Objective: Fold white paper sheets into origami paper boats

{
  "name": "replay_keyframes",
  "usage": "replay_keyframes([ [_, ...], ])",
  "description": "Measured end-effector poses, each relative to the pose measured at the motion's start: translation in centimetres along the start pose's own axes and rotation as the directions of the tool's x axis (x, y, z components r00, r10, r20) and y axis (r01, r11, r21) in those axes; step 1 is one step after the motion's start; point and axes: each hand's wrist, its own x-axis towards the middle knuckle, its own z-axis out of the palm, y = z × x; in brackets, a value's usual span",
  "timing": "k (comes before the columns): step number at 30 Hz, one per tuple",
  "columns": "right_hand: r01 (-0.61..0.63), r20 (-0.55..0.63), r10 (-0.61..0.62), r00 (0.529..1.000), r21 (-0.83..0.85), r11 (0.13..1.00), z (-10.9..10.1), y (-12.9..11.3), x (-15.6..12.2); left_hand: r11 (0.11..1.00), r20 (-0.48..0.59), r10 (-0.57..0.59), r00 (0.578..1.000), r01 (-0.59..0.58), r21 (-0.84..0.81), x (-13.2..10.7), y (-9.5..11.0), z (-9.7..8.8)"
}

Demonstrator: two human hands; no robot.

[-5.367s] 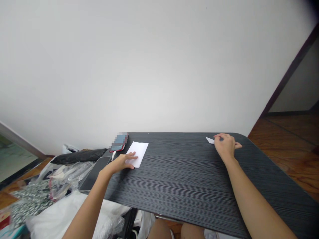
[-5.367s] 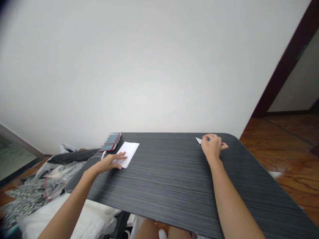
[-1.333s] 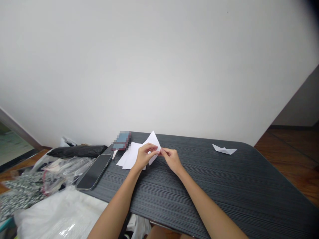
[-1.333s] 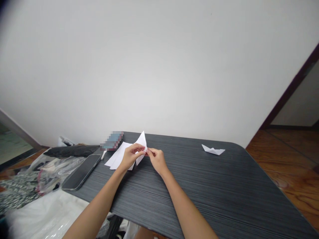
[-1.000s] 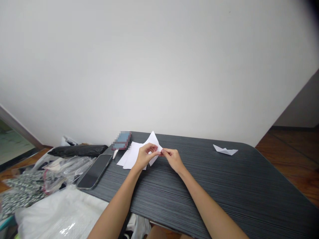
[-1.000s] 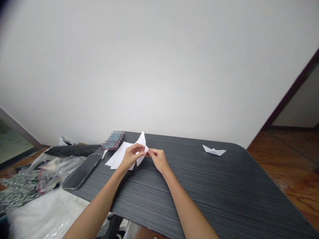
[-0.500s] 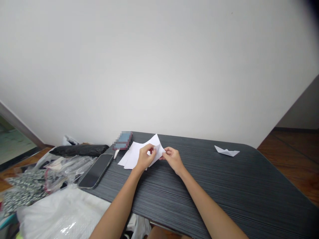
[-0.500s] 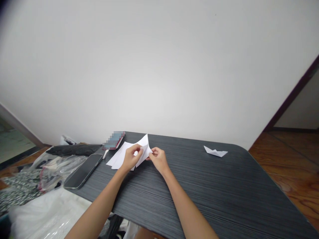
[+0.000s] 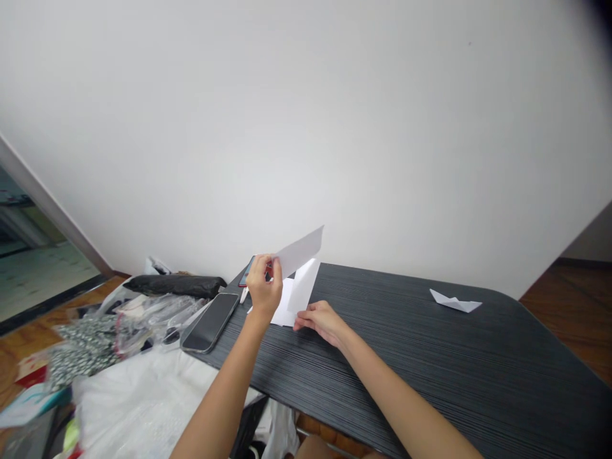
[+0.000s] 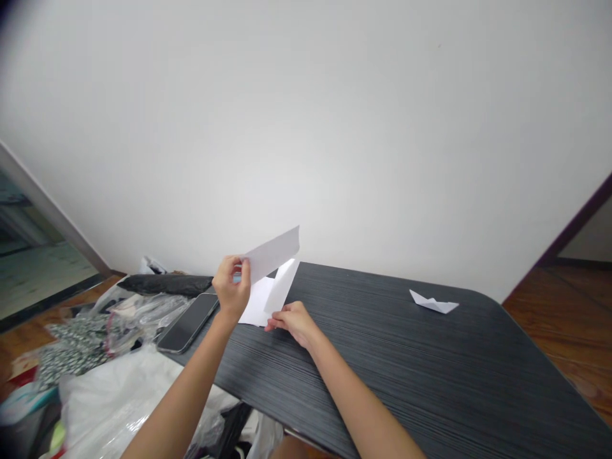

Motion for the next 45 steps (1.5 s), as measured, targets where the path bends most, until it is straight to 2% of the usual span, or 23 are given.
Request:
replay_keyframes([
  [5, 0.007, 0.169, -0.016, 0.986, 0.054, 0.999, 1.9, -1.8, -1.3, 0.999, -0.038, 0.032, 0.999, -0.033, -0.037, 0.9, 1.2, -1.1],
  [8, 0.021, 0.151, -0.019, 0.988, -0.01, 1.0, 2.0, -2.0, -1.7, 0.998, -0.06, 0.03, 0.998, -0.033, -0.059, 1.3, 1.7, -1.8],
  [11, -0.079, 0.09, 0.092, 0.992, -0.143, 0.987, 1.1, -0.9, -1.4, 0.997, -0.039, 0.017, 0.999, -0.02, -0.075, 1.4, 1.8, -2.4],
  [15, -0.169, 0.013, 0.179, 0.984, -0.267, 0.949, 0.1, 0.8, 0.1, 0.992, 0.045, -0.021, 0.999, 0.027, -0.122, 0.9, 1.9, -2.4],
  [20, -0.197, -0.013, 0.208, 0.978, -0.384, 0.902, 0.0, 1.0, 2.0, 0.962, 0.261, -0.084, 0.962, 0.146, -0.23, -0.3, 2.5, -1.0],
  [22, -0.199, -0.026, 0.208, 0.978, -0.435, 0.878, -1.2, 0.3, 2.0, 0.938, 0.314, -0.123, 0.941, 0.214, -0.274, -0.7, 2.5, -0.3],
  [25, -0.158, -0.086, 0.133, 0.987, -0.455, 0.876, -5.5, -1.9, 0.5, 0.885, 0.344, -0.208, 0.916, 0.326, -0.333, -1.0, 1.8, 0.7],
  [27, -0.036, -0.141, -0.024, 0.99, -0.405, 0.914, -9.1, -3.8, -1.2, 0.828, 0.38, -0.276, 0.883, 0.42, -0.372, -1.1, 1.2, 1.5],
  [28, 0.141, -0.195, -0.212, 0.958, -0.326, 0.935, -10.8, -4.7, -2.2, 0.794, 0.402, -0.313, 0.861, 0.469, -0.387, -1.1, 0.9, 2.0],
  [29, 0.27, -0.249, -0.331, 0.91, -0.249, 0.93, -12.2, -5.6, -3.2, 0.76, 0.419, -0.349, 0.838, 0.515, -0.397, -1.1, 0.8, 2.6],
  [30, 0.336, -0.245, -0.375, 0.894, -0.187, 0.923, -13.4, -6.3, -4.0, 0.729, 0.434, -0.379, 0.817, 0.552, -0.404, -1.2, 0.7, 3.2],
  [33, 0.36, -0.164, -0.383, 0.909, -0.155, 0.92, -15.1, -7.5, -5.6, 0.64, 0.488, -0.43, 0.759, 0.638, -0.428, -1.6, 1.0, 5.6],
  [35, 0.405, -0.202, -0.443, 0.873, -0.202, 0.891, -15.4, -7.6, -5.7, 0.559, 0.546, -0.436, 0.715, 0.691, -0.458, -1.9, 1.3, 7.2],
  [37, 0.445, -0.288, -0.483, 0.827, -0.187, 0.875, -15.8, -7.3, -5.2, 0.435, 0.627, -0.422, 0.655, 0.753, -0.494, -2.2, 1.5, 8.6],
  [39, 0.474, -0.317, -0.481, 0.818, -0.104, 0.875, -16.1, -6.8, -4.7, 0.273, 0.729, -0.363, 0.581, 0.814, -0.513, -2.5, 1.7, 9.7],
  [41, 0.473, -0.265, -0.458, 0.848, -0.008, 0.881, -16.3, -6.1, -4.3, 0.137, 0.83, -0.228, 0.508, 0.861, -0.49, -3.0, 2.0, 10.5],
  [43, 0.437, -0.185, -0.425, 0.886, 0.027, 0.899, -15.8, -5.3, -4.0, 0.087, 0.891, -0.05, 0.451, 0.891, -0.446, -3.6, 2.6, 11.1],
  [45, 0.39, -0.118, -0.391, 0.913, -0.032, 0.92, -14.9, -4.5, -3.8, 0.077, 0.905, 0.096, 0.414, 0.904, -0.421, -4.5, 3.3, 11.5],
])
